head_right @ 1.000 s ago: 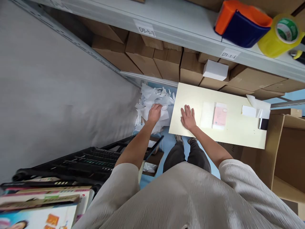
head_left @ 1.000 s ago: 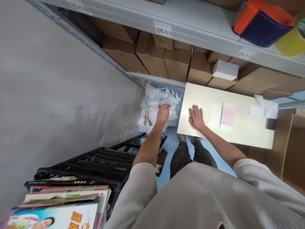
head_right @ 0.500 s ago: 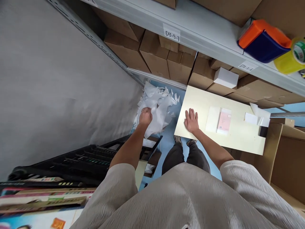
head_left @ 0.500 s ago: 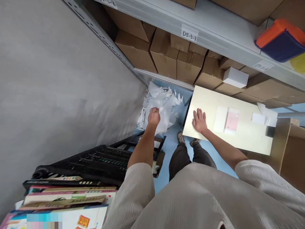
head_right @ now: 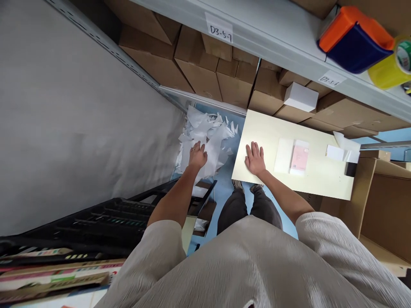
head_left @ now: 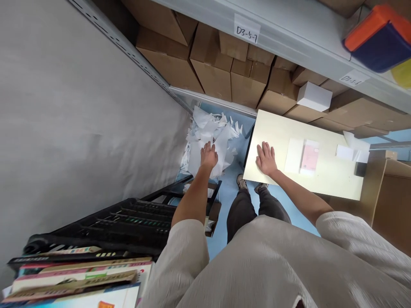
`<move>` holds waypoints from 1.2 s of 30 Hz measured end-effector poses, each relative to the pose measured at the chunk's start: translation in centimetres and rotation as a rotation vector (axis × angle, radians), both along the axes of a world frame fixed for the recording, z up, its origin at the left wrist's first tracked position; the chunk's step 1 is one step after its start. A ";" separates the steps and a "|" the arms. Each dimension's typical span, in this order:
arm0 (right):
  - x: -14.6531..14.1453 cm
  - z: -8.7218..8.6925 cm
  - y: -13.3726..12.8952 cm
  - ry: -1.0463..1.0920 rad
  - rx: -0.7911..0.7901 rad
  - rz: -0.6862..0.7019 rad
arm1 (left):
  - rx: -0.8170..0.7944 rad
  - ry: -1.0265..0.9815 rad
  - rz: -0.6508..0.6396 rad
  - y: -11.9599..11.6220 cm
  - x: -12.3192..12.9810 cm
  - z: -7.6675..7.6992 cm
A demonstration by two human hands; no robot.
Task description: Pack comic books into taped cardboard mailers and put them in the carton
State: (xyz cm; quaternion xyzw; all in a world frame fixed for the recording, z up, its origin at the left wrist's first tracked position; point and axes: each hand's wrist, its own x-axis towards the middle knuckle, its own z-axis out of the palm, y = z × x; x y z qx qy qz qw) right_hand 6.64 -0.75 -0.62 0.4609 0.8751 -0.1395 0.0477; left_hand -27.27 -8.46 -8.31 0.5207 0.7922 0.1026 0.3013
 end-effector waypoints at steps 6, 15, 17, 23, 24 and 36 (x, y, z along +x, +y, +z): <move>0.2 0.9 0.8 0.057 -0.090 0.024 | 0.199 -0.076 -0.060 4.2 3.5 3.4; 7.6 2.9 2.3 0.137 -0.046 -0.137 | 0.334 -0.117 -0.331 10.7 13.6 8.4; 10.2 3.2 2.6 0.140 -0.036 -0.199 | 0.341 -0.115 -0.408 11.9 16.6 9.0; 17.4 3.2 3.0 0.177 0.001 -0.364 | 0.358 -0.155 -0.600 14.3 25.8 10.6; 18.4 3.1 3.0 0.181 0.007 -0.383 | 0.358 -0.163 -0.627 14.5 27.3 10.8; 24.8 1.9 2.6 0.211 -0.061 -0.556 | 0.286 -0.171 -0.809 14.6 38.5 9.8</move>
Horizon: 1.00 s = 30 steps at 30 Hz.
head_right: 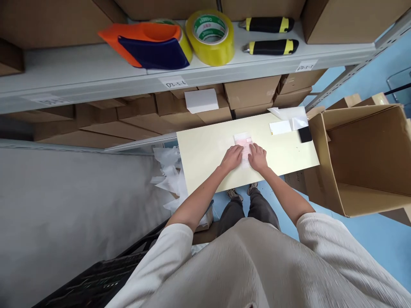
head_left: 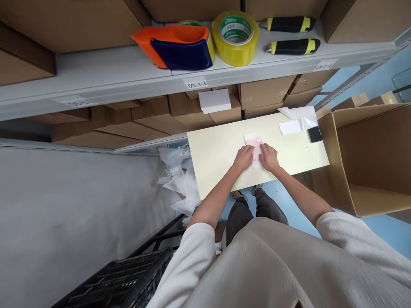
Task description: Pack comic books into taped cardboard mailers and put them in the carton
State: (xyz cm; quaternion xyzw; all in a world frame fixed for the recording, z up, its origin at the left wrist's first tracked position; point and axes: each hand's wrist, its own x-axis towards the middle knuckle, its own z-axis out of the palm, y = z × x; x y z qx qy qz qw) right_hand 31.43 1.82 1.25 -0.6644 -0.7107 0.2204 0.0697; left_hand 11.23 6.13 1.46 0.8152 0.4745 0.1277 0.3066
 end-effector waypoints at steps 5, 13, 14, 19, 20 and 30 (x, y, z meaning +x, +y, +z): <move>0.4 -1.1 0.3 0.083 -0.037 -0.063 | -0.003 0.021 0.037 -0.5 0.8 -0.7; 0.2 -2.0 2.1 0.323 -0.006 -0.311 | -0.056 -0.052 0.113 -1.1 0.8 -0.9; 0.1 -1.6 2.3 0.376 0.015 -0.335 | -0.068 -0.075 0.135 -1.1 0.8 -0.9; -1.9 1.2 3.1 0.641 0.017 -0.318 | -0.160 -0.224 0.283 -1.0 -0.2 -0.2; -2.6 1.7 3.1 0.688 -0.008 -0.291 | -0.173 -0.239 0.325 -1.0 -0.7 -0.1; -6.2 0.7 1.7 0.659 -0.123 -0.225 | -0.079 -0.204 0.832 -1.1 -9.2 -0.4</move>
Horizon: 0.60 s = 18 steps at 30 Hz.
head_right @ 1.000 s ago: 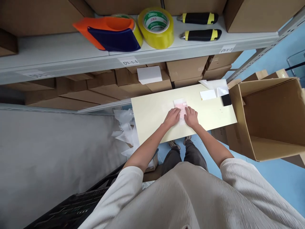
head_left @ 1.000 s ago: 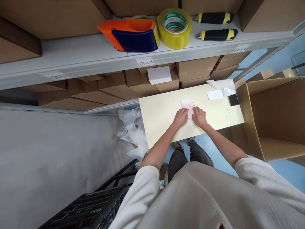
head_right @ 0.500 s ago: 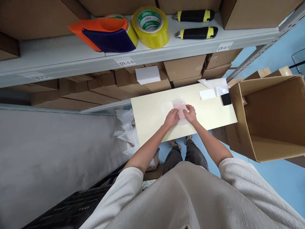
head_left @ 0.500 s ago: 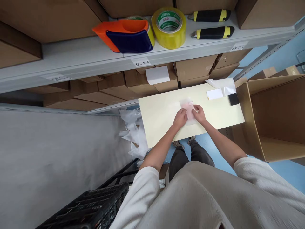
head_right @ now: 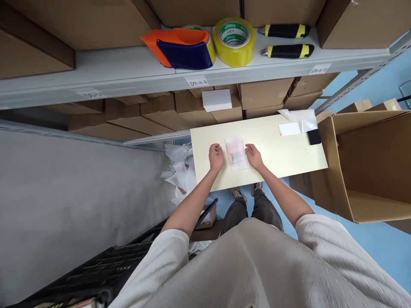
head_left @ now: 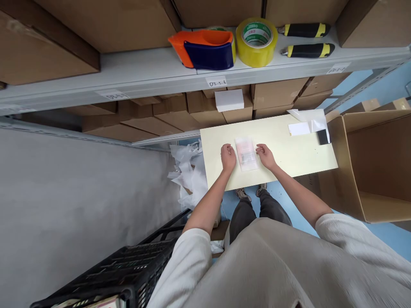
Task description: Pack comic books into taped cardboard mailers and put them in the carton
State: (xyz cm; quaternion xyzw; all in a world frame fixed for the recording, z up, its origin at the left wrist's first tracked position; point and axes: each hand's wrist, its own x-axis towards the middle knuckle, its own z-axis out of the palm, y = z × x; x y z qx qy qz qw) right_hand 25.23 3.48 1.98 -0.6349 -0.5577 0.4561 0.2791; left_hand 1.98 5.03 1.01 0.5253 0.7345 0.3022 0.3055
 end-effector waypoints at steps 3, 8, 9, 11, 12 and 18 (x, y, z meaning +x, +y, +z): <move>-0.1 -0.9 -0.4 -0.102 -0.028 0.004 | -0.024 -0.013 -0.085 -1.1 -0.4 -0.4; -0.7 -1.6 -1.1 -0.165 -0.029 0.004 | -0.001 -0.018 -0.298 -3.6 0.5 -1.0; -0.8 -1.7 -1.3 -0.162 -0.031 0.003 | 0.009 -0.005 -0.352 -4.1 0.7 -1.0; -1.0 -1.6 -1.6 -0.161 -0.035 -0.014 | 0.028 0.030 -0.454 -5.1 0.8 -1.1; -1.2 -1.5 -1.7 -0.160 -0.037 -0.029 | 0.031 0.050 -0.498 -5.5 0.7 -1.2; -3.1 -1.2 -1.4 -0.102 -0.098 -0.040 | -0.003 0.208 -0.601 -6.9 -0.8 -0.8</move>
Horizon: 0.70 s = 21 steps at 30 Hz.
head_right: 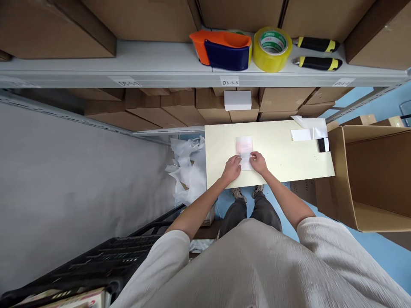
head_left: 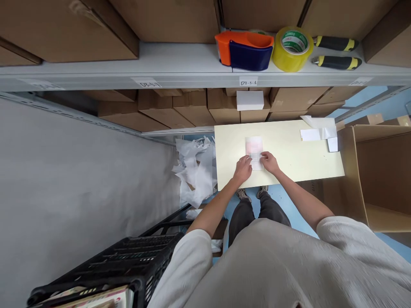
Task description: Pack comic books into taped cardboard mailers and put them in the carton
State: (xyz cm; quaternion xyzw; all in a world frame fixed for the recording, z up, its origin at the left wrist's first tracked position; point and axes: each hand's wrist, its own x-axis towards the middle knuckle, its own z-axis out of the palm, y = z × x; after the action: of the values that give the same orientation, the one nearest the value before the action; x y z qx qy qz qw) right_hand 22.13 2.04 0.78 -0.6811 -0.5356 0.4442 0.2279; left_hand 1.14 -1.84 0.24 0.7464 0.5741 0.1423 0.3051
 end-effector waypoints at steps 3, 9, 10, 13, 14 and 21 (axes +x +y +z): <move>-2.1 -0.2 0.5 0.064 0.006 0.029 | 0.002 0.050 0.018 0.1 -1.7 0.2; -7.3 -0.7 2.5 0.176 -0.010 0.084 | -0.014 0.105 0.112 1.2 -6.2 0.3; -8.1 -0.8 2.9 0.188 -0.013 0.097 | -0.018 0.114 0.121 1.4 -6.9 0.3; -10.0 -0.9 3.9 0.221 -0.006 0.131 | -0.034 0.134 0.142 2.2 -8.7 0.2; -10.5 -0.9 4.1 0.229 -0.002 0.141 | -0.037 0.137 0.147 2.5 -9.2 0.2; -13.0 -1.3 5.4 0.263 0.015 0.185 | -0.068 0.144 0.156 4.4 -11.0 -0.1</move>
State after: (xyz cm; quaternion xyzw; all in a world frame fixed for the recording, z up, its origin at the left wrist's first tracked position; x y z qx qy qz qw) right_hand 9.16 7.46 -0.56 -0.5631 -0.5649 0.5445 0.2594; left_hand -9.86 2.55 0.12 0.6968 0.6555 0.0921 0.2762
